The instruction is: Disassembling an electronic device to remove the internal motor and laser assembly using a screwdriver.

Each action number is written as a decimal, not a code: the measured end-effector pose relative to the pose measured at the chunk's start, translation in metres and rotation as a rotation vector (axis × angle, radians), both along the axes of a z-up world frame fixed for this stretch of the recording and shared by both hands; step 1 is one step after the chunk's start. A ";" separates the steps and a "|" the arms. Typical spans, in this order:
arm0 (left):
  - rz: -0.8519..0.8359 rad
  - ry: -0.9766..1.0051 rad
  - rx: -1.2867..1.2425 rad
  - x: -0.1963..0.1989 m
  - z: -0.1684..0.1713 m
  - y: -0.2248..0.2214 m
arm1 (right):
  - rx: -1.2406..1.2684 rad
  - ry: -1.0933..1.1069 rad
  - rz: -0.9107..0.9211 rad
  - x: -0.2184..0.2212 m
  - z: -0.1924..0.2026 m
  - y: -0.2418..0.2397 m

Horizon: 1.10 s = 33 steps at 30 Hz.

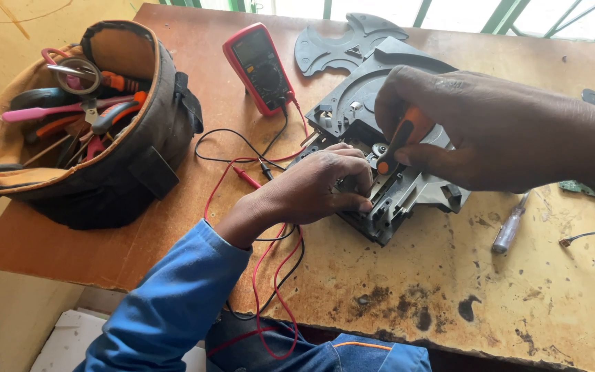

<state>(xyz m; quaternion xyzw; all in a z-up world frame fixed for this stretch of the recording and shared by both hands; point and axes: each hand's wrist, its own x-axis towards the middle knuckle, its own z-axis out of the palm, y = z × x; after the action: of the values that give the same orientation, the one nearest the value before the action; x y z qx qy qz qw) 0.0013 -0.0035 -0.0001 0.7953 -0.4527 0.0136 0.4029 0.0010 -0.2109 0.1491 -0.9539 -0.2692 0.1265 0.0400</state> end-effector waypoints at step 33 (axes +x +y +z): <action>-0.114 -0.009 -0.035 0.000 0.002 0.004 | -0.001 -0.137 -0.025 0.002 -0.003 0.003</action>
<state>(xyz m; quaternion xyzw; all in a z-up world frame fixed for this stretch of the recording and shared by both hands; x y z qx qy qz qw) 0.0012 0.0003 0.0015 0.7611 -0.4987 0.0021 0.4148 0.0031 -0.2081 0.1458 -0.9636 -0.2596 0.0605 0.0226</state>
